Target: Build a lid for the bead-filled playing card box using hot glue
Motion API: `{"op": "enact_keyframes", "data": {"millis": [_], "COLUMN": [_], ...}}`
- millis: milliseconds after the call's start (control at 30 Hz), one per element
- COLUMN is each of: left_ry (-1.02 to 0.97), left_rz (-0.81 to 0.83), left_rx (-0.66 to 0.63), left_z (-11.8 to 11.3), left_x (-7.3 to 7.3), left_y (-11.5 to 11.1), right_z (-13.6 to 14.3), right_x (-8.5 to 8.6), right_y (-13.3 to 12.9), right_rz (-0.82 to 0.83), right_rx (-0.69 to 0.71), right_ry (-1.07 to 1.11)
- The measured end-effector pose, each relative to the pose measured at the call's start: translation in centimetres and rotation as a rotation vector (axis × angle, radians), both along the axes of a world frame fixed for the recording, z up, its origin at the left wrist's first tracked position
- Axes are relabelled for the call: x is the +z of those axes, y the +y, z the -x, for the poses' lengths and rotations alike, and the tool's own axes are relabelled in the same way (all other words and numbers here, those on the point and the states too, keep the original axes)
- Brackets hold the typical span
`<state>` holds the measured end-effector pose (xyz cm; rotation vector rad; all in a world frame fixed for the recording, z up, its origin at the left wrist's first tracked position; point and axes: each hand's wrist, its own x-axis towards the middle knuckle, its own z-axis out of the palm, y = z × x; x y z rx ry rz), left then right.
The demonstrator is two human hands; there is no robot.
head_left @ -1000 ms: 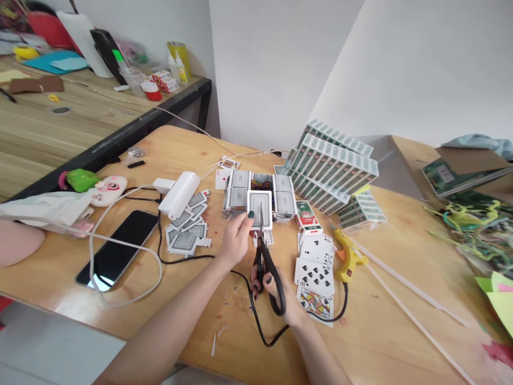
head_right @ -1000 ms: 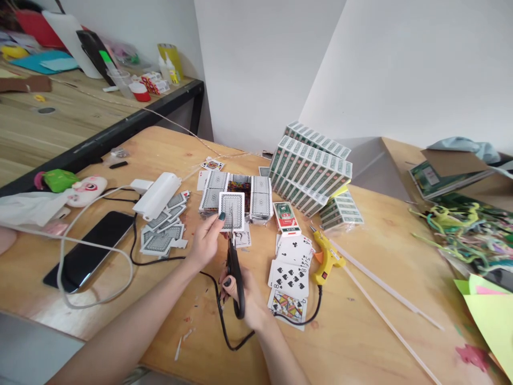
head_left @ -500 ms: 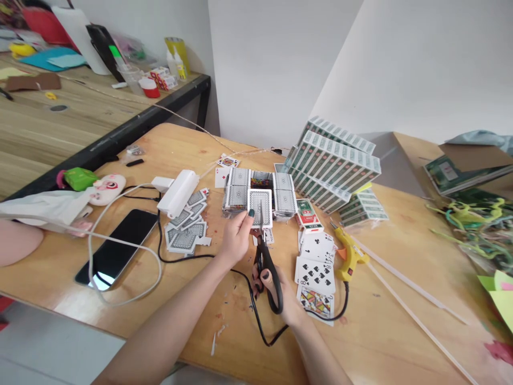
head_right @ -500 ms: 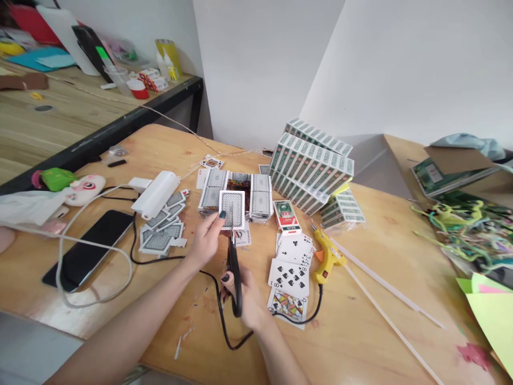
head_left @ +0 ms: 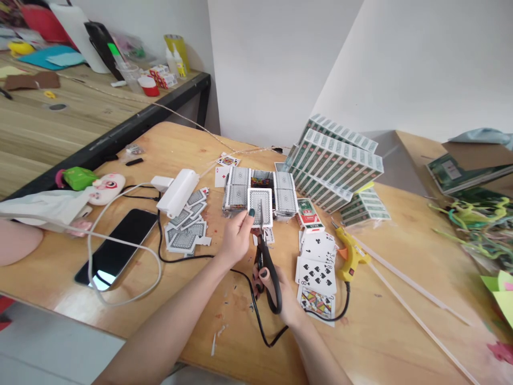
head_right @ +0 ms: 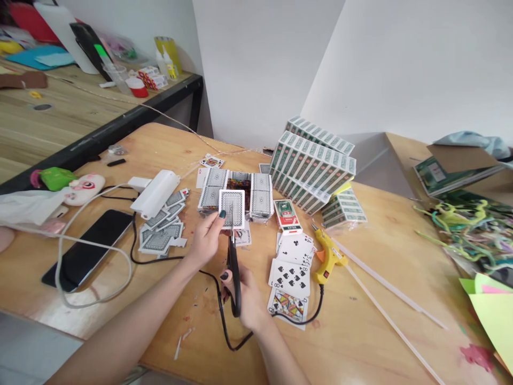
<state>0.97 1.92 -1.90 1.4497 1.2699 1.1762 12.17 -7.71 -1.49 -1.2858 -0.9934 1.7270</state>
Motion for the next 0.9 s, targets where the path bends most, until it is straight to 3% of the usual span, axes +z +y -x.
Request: {"op": "enact_keyframes", "data": {"millis": [900], "left_ry": [-0.026], "left_rz": [0.006], "left_rx": [-0.011], "left_z": [-0.01], "left_x": [-0.15], "left_y": [0.08], "right_z": [0.24], "right_x": [0.28], "right_y": [0.00], "right_rz": [-0.005], "right_rx": [0.001], "right_ry": [-0.058]}}
